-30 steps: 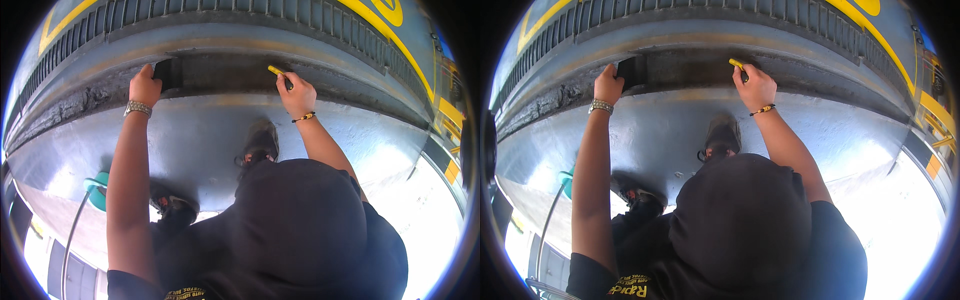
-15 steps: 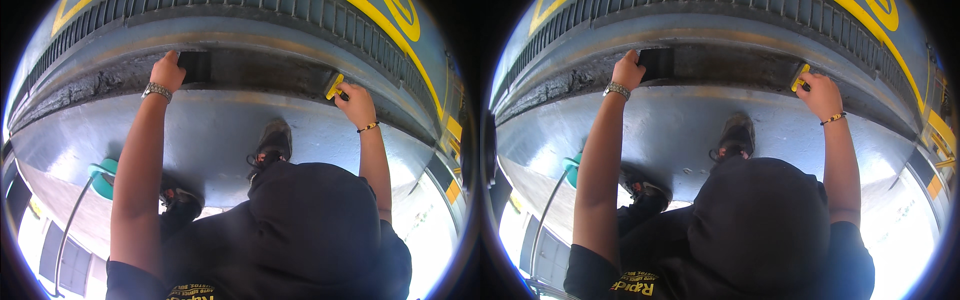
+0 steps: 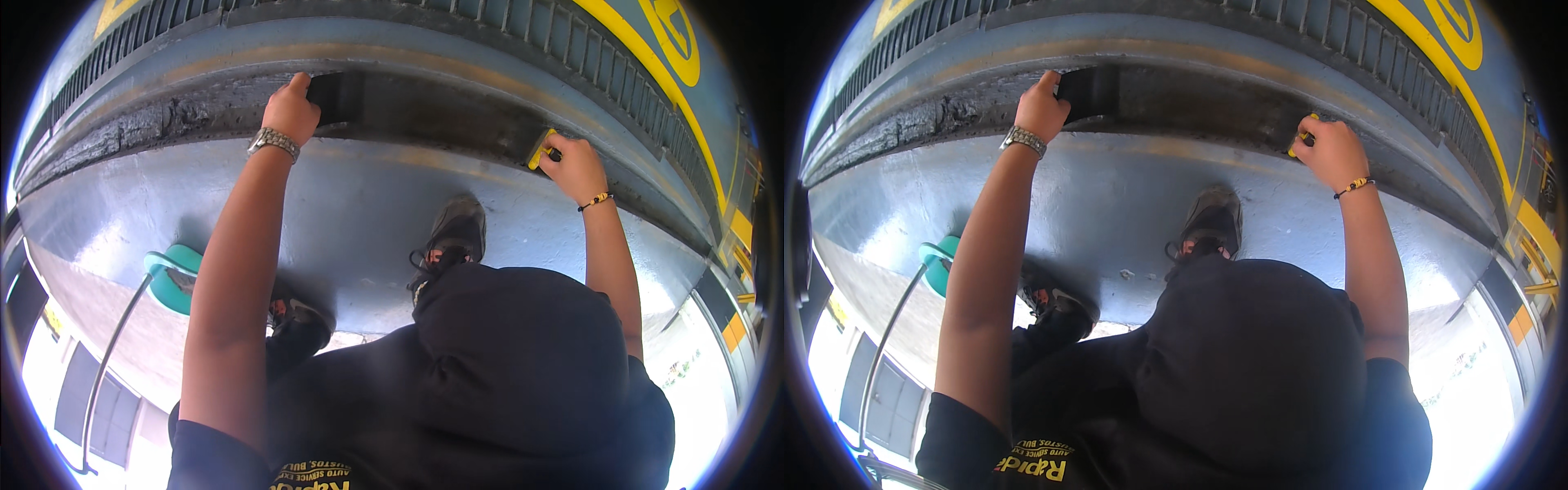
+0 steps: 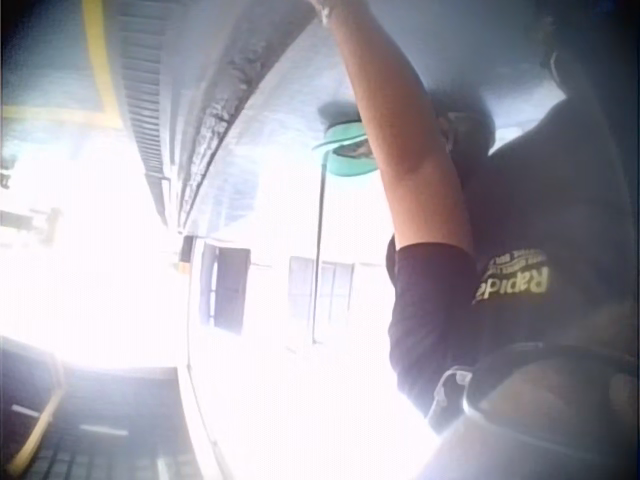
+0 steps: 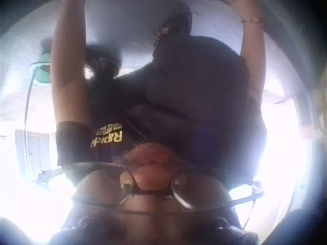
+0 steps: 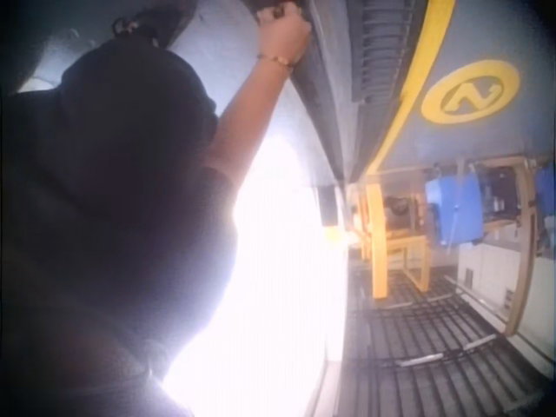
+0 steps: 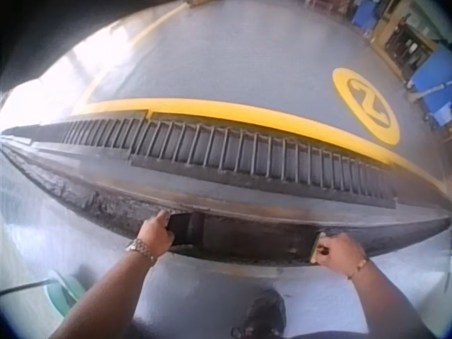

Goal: The person scrapes debris from a floor drain using a scraper and brush, then sweeps the debris into a dustpan. They later reposition a long rubber drain cover along the floor.

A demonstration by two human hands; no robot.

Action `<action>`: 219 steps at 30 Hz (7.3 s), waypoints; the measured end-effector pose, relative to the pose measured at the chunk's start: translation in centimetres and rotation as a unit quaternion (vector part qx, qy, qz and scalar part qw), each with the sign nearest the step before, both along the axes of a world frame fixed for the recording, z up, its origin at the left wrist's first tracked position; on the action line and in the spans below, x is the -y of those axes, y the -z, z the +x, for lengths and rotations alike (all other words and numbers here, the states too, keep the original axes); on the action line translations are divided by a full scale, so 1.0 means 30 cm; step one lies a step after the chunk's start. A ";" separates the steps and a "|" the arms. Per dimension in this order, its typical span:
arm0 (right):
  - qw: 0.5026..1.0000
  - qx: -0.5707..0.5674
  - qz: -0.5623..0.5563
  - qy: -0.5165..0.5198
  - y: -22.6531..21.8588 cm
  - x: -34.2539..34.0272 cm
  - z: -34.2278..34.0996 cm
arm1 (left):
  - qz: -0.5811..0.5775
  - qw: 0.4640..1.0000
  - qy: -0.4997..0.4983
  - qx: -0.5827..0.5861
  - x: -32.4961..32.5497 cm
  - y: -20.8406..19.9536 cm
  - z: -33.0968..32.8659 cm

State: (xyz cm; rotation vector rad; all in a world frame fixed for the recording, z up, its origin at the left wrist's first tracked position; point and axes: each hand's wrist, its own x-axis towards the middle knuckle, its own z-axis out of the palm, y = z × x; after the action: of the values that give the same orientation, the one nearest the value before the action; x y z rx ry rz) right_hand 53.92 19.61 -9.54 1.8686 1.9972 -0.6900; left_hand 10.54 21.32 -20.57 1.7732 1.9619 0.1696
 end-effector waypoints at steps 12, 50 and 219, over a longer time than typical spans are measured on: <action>0.988 -0.062 0.054 -0.133 0.140 -0.029 -0.159 | -0.018 0.997 0.027 0.072 -0.005 -0.036 0.030; 0.982 -0.089 0.024 -0.165 -0.008 -0.088 -0.167 | -0.033 0.999 -0.035 0.022 -0.013 -0.006 0.114; 0.969 -0.247 -0.016 -0.026 -0.236 -0.113 -0.559 | -0.274 0.915 0.098 -0.280 0.755 -0.705 -1.151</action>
State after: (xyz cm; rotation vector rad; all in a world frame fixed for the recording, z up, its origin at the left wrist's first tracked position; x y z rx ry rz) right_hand 37.15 23.01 -2.46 1.7395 2.2930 -1.2650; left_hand -24.00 -1.34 0.58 1.7131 1.8908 -0.9639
